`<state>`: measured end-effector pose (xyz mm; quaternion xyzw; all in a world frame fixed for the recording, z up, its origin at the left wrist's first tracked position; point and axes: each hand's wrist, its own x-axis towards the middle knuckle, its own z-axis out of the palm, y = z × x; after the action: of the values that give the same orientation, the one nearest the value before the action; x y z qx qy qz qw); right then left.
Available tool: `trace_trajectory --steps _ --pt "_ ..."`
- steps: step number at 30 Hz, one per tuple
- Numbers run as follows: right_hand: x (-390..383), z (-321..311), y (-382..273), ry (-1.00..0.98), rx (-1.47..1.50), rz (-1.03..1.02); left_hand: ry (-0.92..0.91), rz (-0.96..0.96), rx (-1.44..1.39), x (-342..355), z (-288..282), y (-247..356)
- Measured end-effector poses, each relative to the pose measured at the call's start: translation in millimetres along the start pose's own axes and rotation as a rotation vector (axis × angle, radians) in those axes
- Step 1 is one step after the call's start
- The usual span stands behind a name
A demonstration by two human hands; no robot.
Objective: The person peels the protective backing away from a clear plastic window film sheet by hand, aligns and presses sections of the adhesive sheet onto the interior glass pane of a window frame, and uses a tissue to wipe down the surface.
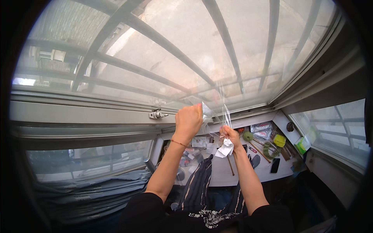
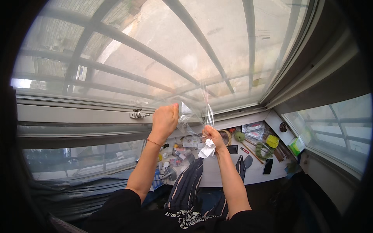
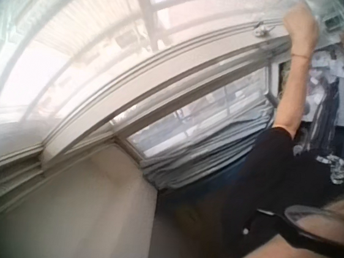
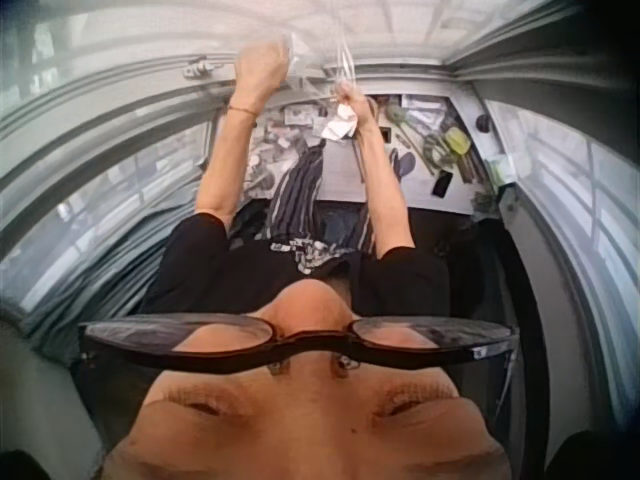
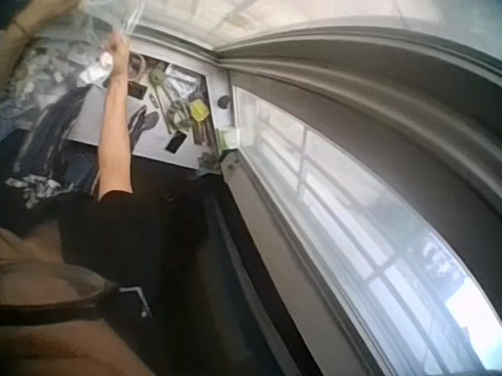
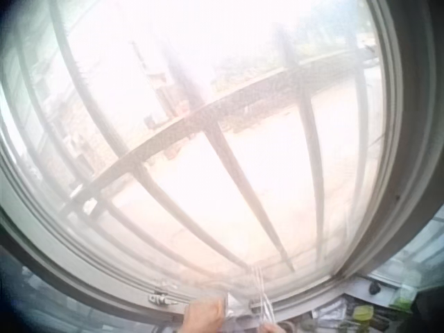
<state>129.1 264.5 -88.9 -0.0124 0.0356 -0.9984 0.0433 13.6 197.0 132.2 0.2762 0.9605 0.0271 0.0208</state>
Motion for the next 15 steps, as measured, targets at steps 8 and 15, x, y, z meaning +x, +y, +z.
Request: trace_trajectory --steps 8,15 --pt "-84 -18 -8 0.072 0.028 -0.068 -0.115 0.178 -0.331 -58 18 107" --pt "-157 -6 -20 0.500 -0.049 0.020 -0.263 0.335 -0.385 -81 22 140"
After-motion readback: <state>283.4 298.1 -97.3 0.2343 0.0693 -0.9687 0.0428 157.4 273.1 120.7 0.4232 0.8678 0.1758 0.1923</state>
